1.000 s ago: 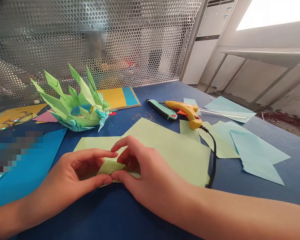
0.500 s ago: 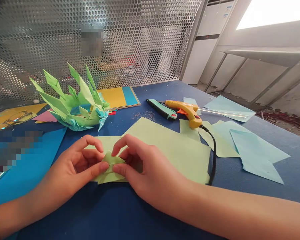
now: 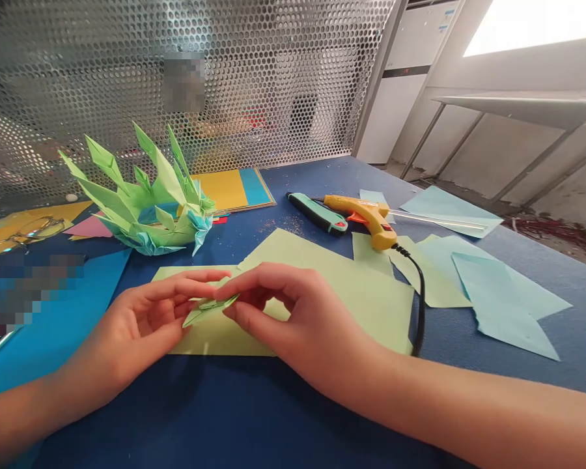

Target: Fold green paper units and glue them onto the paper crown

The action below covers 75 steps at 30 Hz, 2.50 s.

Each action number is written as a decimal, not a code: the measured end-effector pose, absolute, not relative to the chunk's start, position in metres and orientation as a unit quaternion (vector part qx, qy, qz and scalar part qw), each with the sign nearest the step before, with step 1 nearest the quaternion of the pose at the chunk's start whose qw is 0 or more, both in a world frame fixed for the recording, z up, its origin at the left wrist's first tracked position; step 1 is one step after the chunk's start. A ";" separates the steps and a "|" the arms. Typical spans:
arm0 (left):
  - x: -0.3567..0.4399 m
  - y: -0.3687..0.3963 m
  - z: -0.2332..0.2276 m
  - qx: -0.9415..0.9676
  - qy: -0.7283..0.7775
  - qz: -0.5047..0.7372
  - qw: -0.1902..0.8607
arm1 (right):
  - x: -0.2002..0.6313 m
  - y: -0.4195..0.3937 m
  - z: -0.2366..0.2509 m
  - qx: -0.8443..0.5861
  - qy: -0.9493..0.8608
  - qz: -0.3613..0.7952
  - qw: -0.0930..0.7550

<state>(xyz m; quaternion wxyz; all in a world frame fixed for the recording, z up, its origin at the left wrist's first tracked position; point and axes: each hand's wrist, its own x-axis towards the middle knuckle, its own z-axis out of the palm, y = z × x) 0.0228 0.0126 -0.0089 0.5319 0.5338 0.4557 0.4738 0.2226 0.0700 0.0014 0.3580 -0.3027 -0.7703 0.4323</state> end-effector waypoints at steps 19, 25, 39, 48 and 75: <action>0.023 0.013 0.002 0.550 0.480 0.339 0.593 | 0.226 0.065 0.004 -0.180 -0.842 0.317 0.398; 0.017 0.016 0.003 0.541 0.464 0.350 0.608 | 0.229 0.073 0.007 -0.144 -0.870 0.327 0.339; 0.019 0.014 0.004 0.542 0.472 0.329 0.612 | 0.232 0.074 0.009 -0.126 -0.873 0.332 0.334; 0.017 0.014 0.003 0.567 0.487 0.297 0.595 | 0.227 0.075 0.010 -0.168 -0.820 0.458 0.300; 0.018 0.014 0.001 0.585 0.514 0.319 0.539 | 0.226 0.068 0.008 -0.220 -0.818 0.444 0.291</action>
